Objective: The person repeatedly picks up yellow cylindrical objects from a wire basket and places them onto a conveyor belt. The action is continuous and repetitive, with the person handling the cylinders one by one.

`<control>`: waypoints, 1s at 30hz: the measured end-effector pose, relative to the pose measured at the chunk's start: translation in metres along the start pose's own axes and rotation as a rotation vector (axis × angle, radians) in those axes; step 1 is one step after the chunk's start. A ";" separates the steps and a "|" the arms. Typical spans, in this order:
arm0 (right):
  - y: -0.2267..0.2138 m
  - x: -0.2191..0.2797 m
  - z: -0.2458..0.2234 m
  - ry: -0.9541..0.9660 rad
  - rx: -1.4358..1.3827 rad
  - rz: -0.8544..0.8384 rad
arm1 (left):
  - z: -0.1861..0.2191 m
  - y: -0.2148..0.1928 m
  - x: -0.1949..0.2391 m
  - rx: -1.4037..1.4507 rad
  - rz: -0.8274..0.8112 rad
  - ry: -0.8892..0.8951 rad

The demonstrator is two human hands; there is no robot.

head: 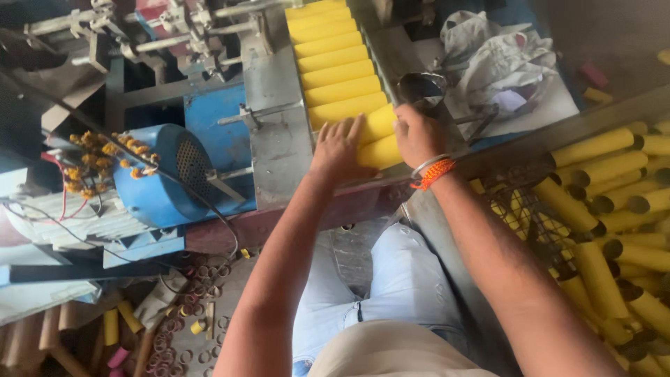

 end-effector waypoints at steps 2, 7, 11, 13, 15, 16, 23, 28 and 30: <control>-0.017 0.016 0.005 -0.024 0.084 -0.032 | -0.015 0.025 -0.005 -0.080 -0.142 -0.079; -0.120 0.101 0.079 0.026 -0.020 0.092 | -0.024 0.034 -0.001 -0.213 -0.223 -0.077; -0.156 0.236 0.206 0.458 -0.238 0.105 | 0.027 0.018 0.006 -0.130 -0.080 0.118; -0.146 0.303 0.246 0.588 -0.162 0.023 | 0.069 0.011 0.013 -0.029 0.022 0.246; -0.108 0.358 0.276 0.689 -0.084 -0.175 | 0.127 0.025 0.018 0.154 -0.009 0.432; -0.079 0.378 0.284 0.716 -0.105 -0.271 | 0.155 0.034 0.022 0.247 -0.021 0.516; 0.030 0.416 0.296 0.602 0.069 -0.505 | 0.246 0.097 0.024 0.228 -0.269 0.523; 0.035 0.382 0.293 0.438 -0.053 -0.128 | 0.249 0.091 0.024 0.174 -0.164 0.554; 0.054 0.374 0.309 0.584 -0.157 -0.109 | 0.244 0.093 0.026 0.172 -0.178 0.539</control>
Point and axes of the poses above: each hand's wrist, its own x-axis away from the middle knuckle, its own y-axis out of the palm, z = x × y, the point moved 10 cm from there along -x, towards the middle knuckle, and after that the axes turned 10 degrees about -z, right-handed, at the moved point
